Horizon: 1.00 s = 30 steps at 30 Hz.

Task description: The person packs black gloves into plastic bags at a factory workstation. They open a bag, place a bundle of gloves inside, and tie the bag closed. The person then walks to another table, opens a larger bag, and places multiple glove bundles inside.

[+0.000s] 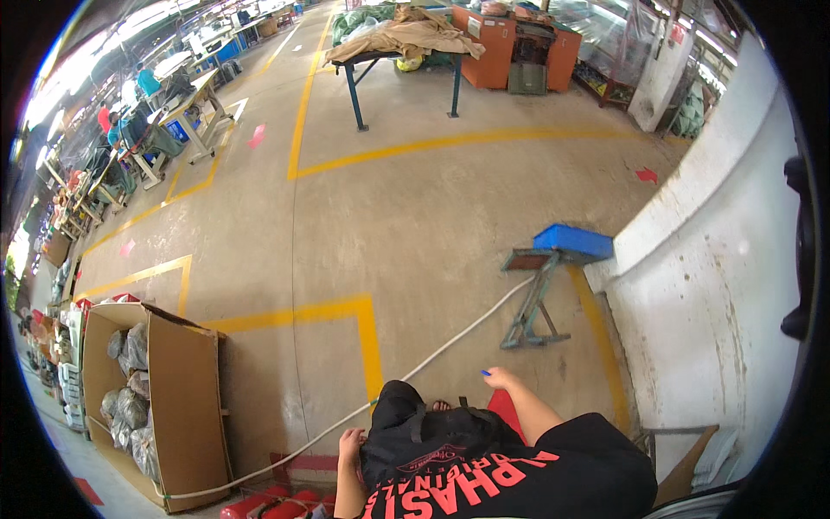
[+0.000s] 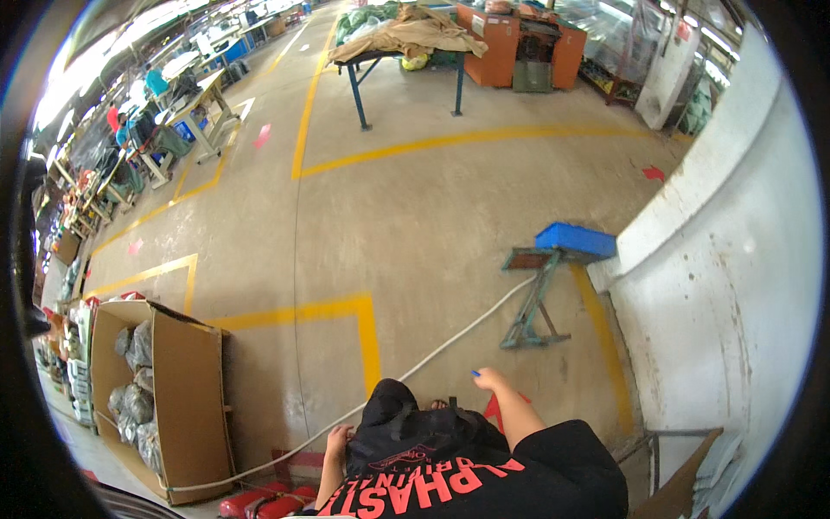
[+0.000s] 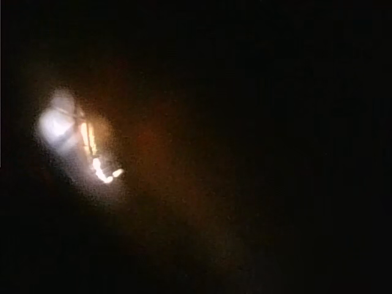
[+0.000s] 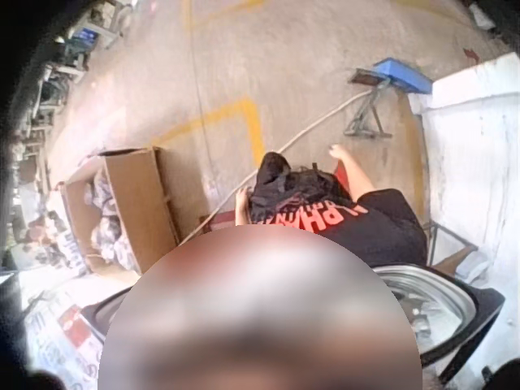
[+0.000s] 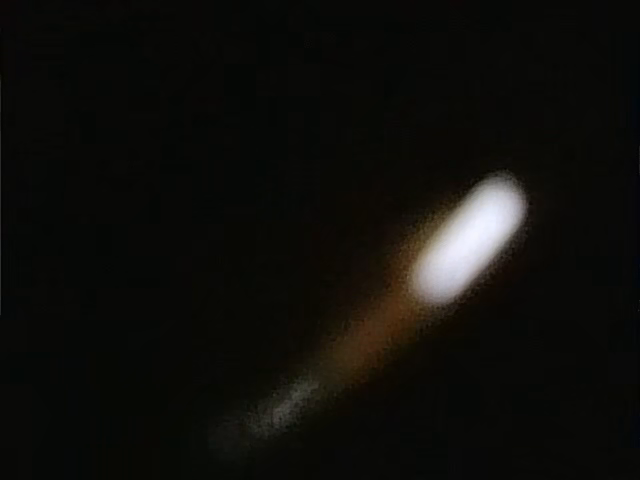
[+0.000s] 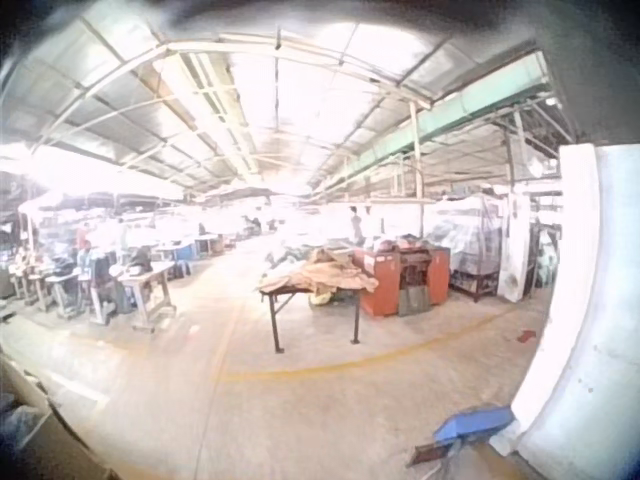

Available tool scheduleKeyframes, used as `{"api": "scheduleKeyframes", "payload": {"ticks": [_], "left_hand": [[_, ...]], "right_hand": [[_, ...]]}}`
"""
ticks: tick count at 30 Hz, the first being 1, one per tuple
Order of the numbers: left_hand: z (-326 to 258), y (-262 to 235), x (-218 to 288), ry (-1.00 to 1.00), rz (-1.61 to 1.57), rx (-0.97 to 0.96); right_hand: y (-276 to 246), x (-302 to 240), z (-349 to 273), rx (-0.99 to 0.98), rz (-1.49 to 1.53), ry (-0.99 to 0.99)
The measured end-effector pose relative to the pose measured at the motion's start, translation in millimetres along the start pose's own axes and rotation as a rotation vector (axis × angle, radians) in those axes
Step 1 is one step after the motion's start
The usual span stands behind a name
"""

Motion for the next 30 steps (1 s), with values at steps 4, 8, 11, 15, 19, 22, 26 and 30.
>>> {"api": "scheduleKeyframes", "payload": {"ticks": [4, 8, 11, 15, 19, 22, 26, 30], "left_hand": [[56, -15, 38, 0.188, 0.84, -0.059], [118, -32, 74, -0.069, 0.741, -0.048], [195, -36, 163, -0.224, 0.548, -0.069], [333, -18, 327, -0.274, 0.695, -0.169], [508, 18, 555, -0.107, 0.512, -0.162], [599, 47, 732, 0.141, 0.396, -0.123], [684, 82, 888, 0.238, 0.249, -0.123], [742, 76, 918, -0.101, 0.207, -0.113]], "right_hand": [[-111, -107, 90, 0.012, 0.345, -0.079], [-174, -160, 188, -0.063, 0.584, 0.005], [-204, -172, 236, -0.144, 0.603, 0.13], [-269, -183, 288, -0.205, 0.567, 0.344], [-343, -211, 357, -0.103, 0.851, 0.396], [-398, -222, 422, -0.084, 0.894, 0.485], [-514, -269, 548, -0.161, 0.591, 0.449], [-685, -381, 671, 0.065, 0.33, 0.196]]}}
Point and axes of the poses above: each hand's wrist, its own z-axis towards the middle knuckle, its own y-axis out of the palm, x = y × z, the point moved 8 cm from there along z, towards the middle knuckle, and after that the axes turned 8 degrees about -x, right-handed, at the moved point
